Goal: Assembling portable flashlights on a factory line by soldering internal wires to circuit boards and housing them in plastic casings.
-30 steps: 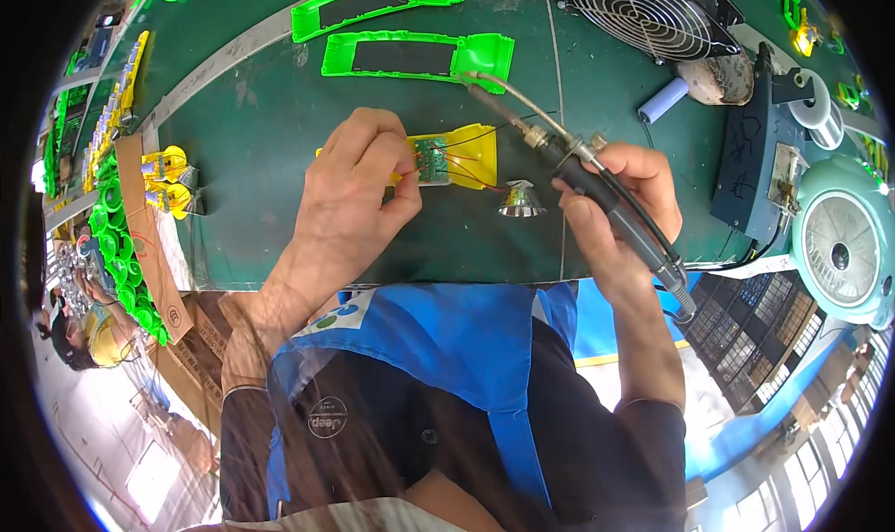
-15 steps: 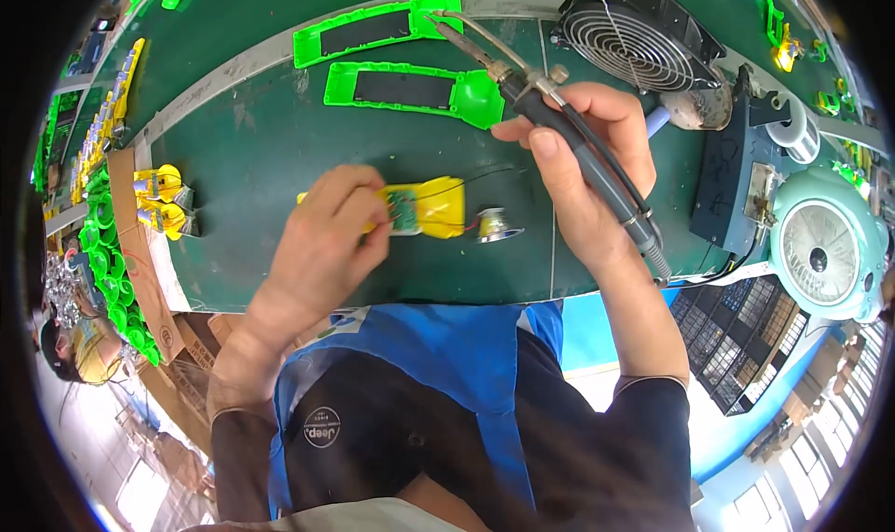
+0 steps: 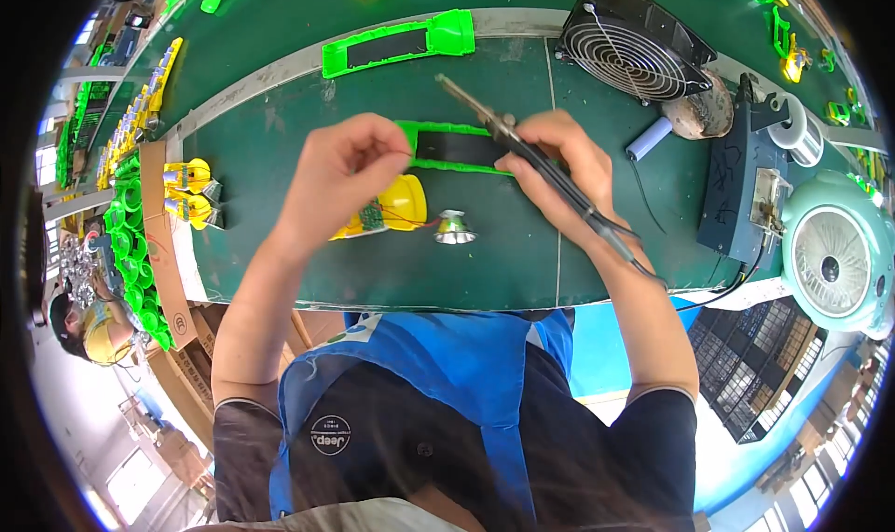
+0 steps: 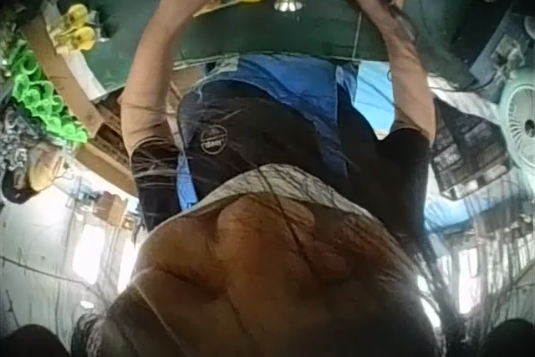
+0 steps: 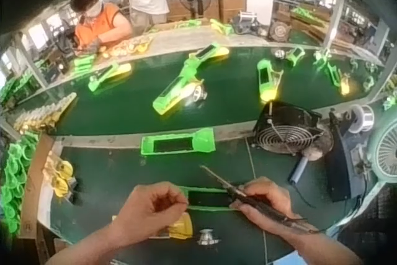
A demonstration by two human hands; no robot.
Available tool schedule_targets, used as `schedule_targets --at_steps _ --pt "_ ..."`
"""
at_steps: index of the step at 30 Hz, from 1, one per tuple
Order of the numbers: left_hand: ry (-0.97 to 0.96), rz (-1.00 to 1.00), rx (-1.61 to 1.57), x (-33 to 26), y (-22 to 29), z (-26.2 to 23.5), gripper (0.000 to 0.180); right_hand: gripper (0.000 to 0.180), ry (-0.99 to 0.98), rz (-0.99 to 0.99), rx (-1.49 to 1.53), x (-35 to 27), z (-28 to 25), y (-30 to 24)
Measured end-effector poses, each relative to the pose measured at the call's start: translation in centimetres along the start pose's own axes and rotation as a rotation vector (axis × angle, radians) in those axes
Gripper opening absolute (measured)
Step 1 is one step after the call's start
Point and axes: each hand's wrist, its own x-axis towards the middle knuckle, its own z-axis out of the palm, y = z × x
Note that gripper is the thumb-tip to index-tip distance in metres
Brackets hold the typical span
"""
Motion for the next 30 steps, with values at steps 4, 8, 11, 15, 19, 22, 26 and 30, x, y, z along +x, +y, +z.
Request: schedule_targets --at_steps 4,8,11,15,19,22,26,30 --pt "-0.08 -0.13 0.017 0.6 -0.6 -1.9 0.006 0.024 -0.053 -0.033 -0.021 -0.4 -1.3 -1.9" --pt "-0.186 0.238 0.632 2.1 0.3 -2.8 0.007 0.018 0.092 0.536 0.317 0.0 -2.3 -3.8" --pt "-0.218 0.511 0.806 3.1 0.2 -2.2 0.009 0.023 0.043 0.771 0.269 1.2 -1.6 -3.8" --pt "-0.309 0.594 0.954 3.6 -0.4 -2.4 0.008 0.022 0.001 0.829 0.218 1.8 -1.1 -3.2" --pt "-0.342 0.617 0.966 3.7 -0.7 -2.7 0.009 0.022 0.003 0.838 0.219 2.0 -0.9 -2.9" --pt "-0.337 0.621 0.93 3.7 -1.0 -2.8 0.01 0.023 -0.021 0.837 0.223 2.1 -0.9 -2.7" --pt "-0.347 0.633 0.936 3.9 -0.9 -2.8 0.01 0.022 -0.052 0.865 0.209 2.1 -1.1 -2.7" --pt "-0.351 0.637 0.949 3.9 -0.9 -3.0 0.007 0.015 -0.048 0.895 0.224 2.4 -1.0 -3.1"
